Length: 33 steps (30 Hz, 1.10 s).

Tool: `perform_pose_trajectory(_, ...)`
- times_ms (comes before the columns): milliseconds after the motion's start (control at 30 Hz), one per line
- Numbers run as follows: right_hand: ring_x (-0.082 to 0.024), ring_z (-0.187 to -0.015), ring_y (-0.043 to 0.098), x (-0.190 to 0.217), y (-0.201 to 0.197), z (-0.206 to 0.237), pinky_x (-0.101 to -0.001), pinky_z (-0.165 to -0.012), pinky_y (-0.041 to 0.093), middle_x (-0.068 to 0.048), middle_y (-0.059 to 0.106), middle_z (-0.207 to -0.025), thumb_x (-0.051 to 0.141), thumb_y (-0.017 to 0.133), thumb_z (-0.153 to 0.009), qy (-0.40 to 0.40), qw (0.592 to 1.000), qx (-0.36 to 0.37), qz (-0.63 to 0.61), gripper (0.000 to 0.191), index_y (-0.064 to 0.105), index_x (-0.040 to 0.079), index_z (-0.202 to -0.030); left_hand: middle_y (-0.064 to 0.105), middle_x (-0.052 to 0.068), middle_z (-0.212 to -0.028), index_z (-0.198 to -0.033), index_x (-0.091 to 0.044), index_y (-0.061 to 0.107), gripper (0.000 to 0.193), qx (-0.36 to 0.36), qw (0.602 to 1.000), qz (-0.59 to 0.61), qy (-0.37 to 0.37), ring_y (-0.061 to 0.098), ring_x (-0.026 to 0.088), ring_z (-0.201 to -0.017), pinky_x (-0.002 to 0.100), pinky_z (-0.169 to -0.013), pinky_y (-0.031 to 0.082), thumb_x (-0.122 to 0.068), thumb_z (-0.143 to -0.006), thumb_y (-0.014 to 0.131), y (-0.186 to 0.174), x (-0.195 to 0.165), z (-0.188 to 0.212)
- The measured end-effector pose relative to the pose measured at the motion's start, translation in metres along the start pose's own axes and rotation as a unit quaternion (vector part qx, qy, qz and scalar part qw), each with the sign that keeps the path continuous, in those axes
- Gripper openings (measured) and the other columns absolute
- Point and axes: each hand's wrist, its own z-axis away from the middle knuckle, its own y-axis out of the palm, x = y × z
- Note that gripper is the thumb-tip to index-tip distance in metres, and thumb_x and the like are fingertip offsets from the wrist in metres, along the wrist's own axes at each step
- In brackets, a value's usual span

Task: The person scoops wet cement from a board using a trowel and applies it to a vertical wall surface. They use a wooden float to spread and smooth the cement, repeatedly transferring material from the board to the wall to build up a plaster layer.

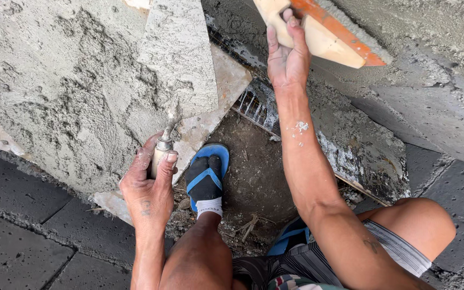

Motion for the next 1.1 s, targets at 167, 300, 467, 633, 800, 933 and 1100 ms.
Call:
perform_pose_trajectory(167, -0.018, -0.119, 0.066, 0.031, 0.033, 0.016, -0.0374, -0.1, 0.061, -0.006, 0.07, -0.121, 0.005, 0.074, -0.096, -0.032, 0.999, 0.042, 0.007, 0.037, 0.061, 0.006, -0.13, 0.069, -0.001, -0.089, -0.133, -0.008, 0.069, 0.039, -0.012, 1.0, 0.007, -0.018, 0.06, 0.005, -0.078, 0.022, -0.07, 0.053, -0.017, -0.096, 0.075, 0.001, -0.003, 0.004)
perform_pose_trajectory(300, -0.031, -0.115, 0.069, 0.07, 0.059, 0.029, -0.0381, -0.095, 0.064, -0.017, 0.07, -0.119, -0.002, 0.074, -0.09, -0.024, 1.0, 0.005, -0.02, 0.038, 0.06, -0.001, -0.125, 0.07, -0.001, -0.093, -0.133, -0.007, 0.069, 0.038, -0.028, 1.0, 0.01, 0.008, 0.059, 0.005, -0.082, 0.023, -0.073, 0.053, -0.016, -0.096, 0.076, -0.001, -0.002, 0.009)
perform_pose_trajectory(467, -0.019, -0.112, 0.061, 0.129, 0.075, 0.07, -0.0308, -0.101, 0.061, -0.008, 0.061, -0.123, 0.007, 0.072, -0.107, -0.03, 0.993, 0.109, -0.021, 0.029, 0.057, 0.006, -0.133, 0.072, -0.001, -0.099, -0.131, -0.006, 0.07, 0.036, -0.041, 0.998, -0.001, 0.047, 0.06, 0.005, -0.088, 0.024, -0.079, 0.053, -0.016, -0.098, 0.076, -0.006, -0.002, 0.011)
perform_pose_trajectory(633, -0.011, -0.119, 0.061, 0.149, 0.061, 0.145, -0.0262, -0.106, 0.058, 0.0, 0.063, -0.13, 0.02, 0.067, -0.112, -0.029, 0.994, 0.108, 0.012, 0.03, 0.058, 0.014, -0.14, 0.071, 0.003, -0.09, -0.132, -0.008, 0.07, 0.038, -0.05, 0.999, 0.011, -0.012, 0.059, 0.006, -0.078, 0.025, -0.071, 0.053, -0.02, -0.096, 0.076, -0.008, -0.01, 0.005)
perform_pose_trajectory(800, -0.011, -0.119, 0.063, 0.065, 0.008, 0.094, -0.0358, -0.11, 0.056, -0.001, 0.07, -0.117, 0.003, 0.074, -0.095, 0.067, 0.996, -0.015, 0.049, 0.025, 0.065, 0.009, -0.118, 0.074, 0.004, -0.097, -0.132, -0.008, 0.069, 0.037, -0.059, 0.998, 0.028, 0.007, 0.063, 0.006, -0.082, 0.025, -0.074, 0.055, -0.019, -0.097, 0.075, -0.013, -0.01, -0.001)
perform_pose_trajectory(933, -0.016, -0.114, 0.068, -0.008, -0.023, 0.014, -0.046, -0.111, 0.056, -0.005, 0.074, -0.107, -0.011, 0.071, -0.081, 0.136, 0.976, -0.163, 0.044, 0.029, 0.064, 0.007, -0.103, 0.076, 0.006, -0.102, -0.132, -0.008, 0.069, 0.037, -0.051, 0.998, 0.0, 0.043, 0.065, 0.008, -0.087, 0.027, -0.079, 0.056, -0.019, -0.097, 0.076, -0.015, -0.006, -0.007)
perform_pose_trajectory(1100, -0.019, -0.106, 0.072, -0.055, -0.021, -0.029, -0.052, -0.108, 0.055, -0.007, 0.074, -0.105, -0.014, 0.067, -0.082, 0.111, 0.977, -0.179, -0.029, 0.029, 0.061, 0.005, -0.102, 0.076, 0.007, -0.101, -0.132, -0.009, 0.069, 0.037, -0.033, 0.998, -0.039, 0.042, 0.066, 0.009, -0.087, 0.027, -0.079, 0.055, -0.019, -0.097, 0.077, -0.016, -0.008, -0.023)
